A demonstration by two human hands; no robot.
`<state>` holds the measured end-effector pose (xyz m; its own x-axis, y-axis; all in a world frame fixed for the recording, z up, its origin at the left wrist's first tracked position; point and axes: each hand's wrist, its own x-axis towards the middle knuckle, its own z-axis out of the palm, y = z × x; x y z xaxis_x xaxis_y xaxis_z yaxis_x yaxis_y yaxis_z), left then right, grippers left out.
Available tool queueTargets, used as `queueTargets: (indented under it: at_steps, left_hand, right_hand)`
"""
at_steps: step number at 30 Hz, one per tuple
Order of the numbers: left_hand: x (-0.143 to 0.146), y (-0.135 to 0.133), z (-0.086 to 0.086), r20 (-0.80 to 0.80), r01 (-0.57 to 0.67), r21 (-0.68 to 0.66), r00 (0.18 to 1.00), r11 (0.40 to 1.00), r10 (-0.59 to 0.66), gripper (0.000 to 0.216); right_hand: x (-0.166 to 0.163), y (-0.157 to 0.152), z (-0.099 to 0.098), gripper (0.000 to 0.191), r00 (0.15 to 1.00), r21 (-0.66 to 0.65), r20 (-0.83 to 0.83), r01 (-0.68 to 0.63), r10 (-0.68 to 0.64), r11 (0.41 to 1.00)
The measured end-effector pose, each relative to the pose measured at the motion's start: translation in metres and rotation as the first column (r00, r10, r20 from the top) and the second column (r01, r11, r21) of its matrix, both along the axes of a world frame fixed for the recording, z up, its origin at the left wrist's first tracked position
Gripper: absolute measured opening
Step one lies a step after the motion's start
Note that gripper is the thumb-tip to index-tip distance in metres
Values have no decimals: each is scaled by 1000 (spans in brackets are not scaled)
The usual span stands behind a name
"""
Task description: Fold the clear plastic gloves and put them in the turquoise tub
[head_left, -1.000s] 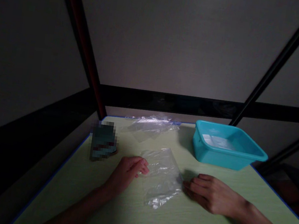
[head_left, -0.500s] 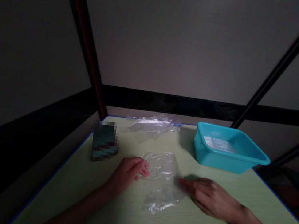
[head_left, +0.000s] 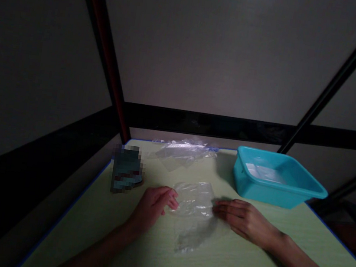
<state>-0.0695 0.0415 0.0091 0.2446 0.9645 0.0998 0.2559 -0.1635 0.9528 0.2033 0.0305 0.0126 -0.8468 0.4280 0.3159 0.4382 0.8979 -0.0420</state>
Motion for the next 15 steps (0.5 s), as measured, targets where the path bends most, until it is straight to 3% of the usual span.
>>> queueTargets:
  at_steps: [3,6,10,13,15]
  left_hand:
    - [2,-2,3,-41,-21,8,999,1000,21,28]
    - [3,-3,5,-60,-22,14,998,1000,23,27]
    - [5,-2,5,-51,-33,-28,998,999,32,25]
    - [5,2,3,-47,-59,-83,997,995,55,26]
    - [5,4,2,-40,-74,-115,997,991,70,27]
  right_hand:
    - [-1,1,3,27,998,-133,-23,55,-59,990]
    - [-6,5,8,24,976,-295,-89,164,-198,941]
    - [-17,15,12,22,901,-522,-179,255,-396,814]
    - [-24,24,9,15,823,-683,-247,228,-512,694]
    - [-26,29,4,20,773,-758,-269,198,-574,622]
